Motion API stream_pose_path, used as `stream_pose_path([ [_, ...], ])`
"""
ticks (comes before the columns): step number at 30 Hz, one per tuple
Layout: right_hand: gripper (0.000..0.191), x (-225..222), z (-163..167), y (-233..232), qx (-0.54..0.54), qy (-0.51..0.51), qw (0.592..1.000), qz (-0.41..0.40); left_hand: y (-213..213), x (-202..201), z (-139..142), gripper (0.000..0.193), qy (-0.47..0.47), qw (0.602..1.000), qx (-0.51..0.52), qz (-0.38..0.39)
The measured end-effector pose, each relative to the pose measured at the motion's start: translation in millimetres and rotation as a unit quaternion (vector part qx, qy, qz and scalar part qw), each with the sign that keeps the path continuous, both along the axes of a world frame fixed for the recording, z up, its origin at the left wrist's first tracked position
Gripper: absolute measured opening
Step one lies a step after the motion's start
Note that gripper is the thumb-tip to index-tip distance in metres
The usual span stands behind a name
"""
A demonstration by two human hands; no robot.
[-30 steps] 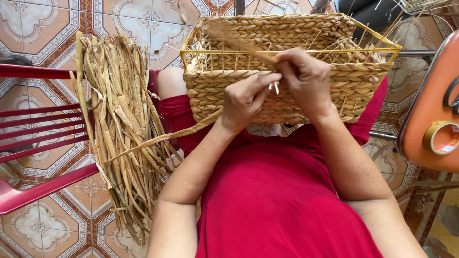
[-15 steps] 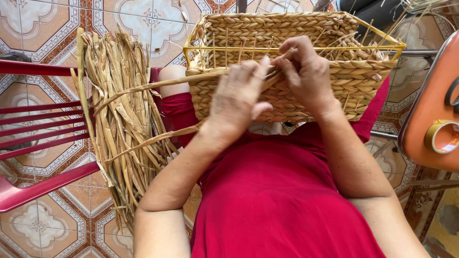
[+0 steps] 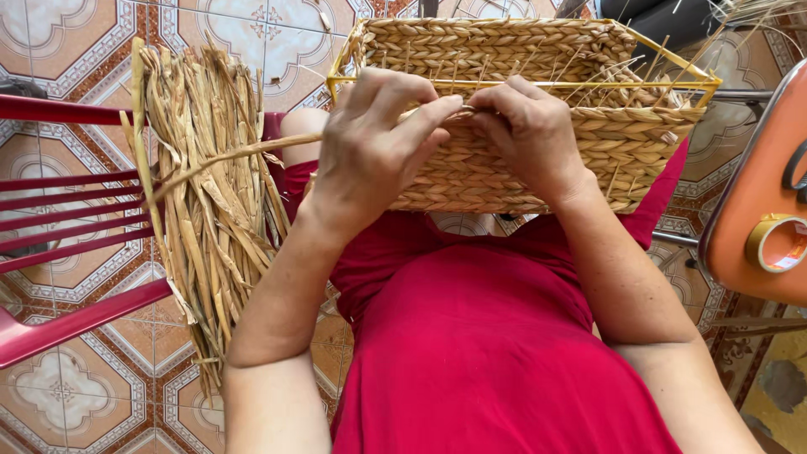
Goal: The person weaves a rectangular basket by hand, interlacing dried palm strips through a yellow plastic frame. They repeatedly pull strips through the weave, adjust tension, and rotate the basket to continue the pattern.
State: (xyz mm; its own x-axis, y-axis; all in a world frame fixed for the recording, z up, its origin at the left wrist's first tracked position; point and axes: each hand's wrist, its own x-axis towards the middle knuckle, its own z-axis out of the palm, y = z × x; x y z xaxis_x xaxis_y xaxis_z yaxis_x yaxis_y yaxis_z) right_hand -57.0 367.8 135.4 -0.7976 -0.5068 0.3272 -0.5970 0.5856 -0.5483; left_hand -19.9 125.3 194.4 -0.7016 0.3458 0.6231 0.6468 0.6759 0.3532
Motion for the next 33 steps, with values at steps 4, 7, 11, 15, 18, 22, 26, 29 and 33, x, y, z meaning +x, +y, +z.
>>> stream_pose_path([
  [4,0.021,3,-11,-3,-0.018,0.024,0.999,-0.03,16,31,10,0.029,-0.01,0.995,0.096,0.023],
  [7,0.02,5,-15,-4,-0.018,0.022,0.999,-0.039,50,27,-13,0.026,-0.155,0.983,0.041,0.085],
  [11,0.023,4,-11,1,-0.03,0.012,0.999,-0.006,61,8,-45,0.039,-0.072,0.974,-0.05,0.21],
  [15,0.028,2,-1,11,-0.047,-0.026,0.998,0.029,57,2,-54,0.043,-0.125,0.962,0.184,0.159],
  [18,0.022,-2,2,12,-0.058,-0.15,0.987,0.018,50,-2,-57,0.027,-0.377,0.831,0.395,0.11],
  [22,0.014,-4,3,6,-0.115,-0.209,0.971,-0.021,28,5,-63,0.013,-0.302,0.842,0.444,-0.058],
  [26,0.013,-2,5,4,-0.063,-0.132,0.989,-0.006,7,20,-64,0.018,-0.245,0.893,0.362,-0.106],
  [29,0.017,-1,10,8,-0.052,-0.124,0.99,0.032,7,12,-62,0.02,-0.217,0.91,0.337,-0.102],
  [33,0.024,-1,13,10,-0.02,-0.045,0.998,0.043,17,-11,-59,0.02,-0.22,0.887,0.395,-0.095],
])
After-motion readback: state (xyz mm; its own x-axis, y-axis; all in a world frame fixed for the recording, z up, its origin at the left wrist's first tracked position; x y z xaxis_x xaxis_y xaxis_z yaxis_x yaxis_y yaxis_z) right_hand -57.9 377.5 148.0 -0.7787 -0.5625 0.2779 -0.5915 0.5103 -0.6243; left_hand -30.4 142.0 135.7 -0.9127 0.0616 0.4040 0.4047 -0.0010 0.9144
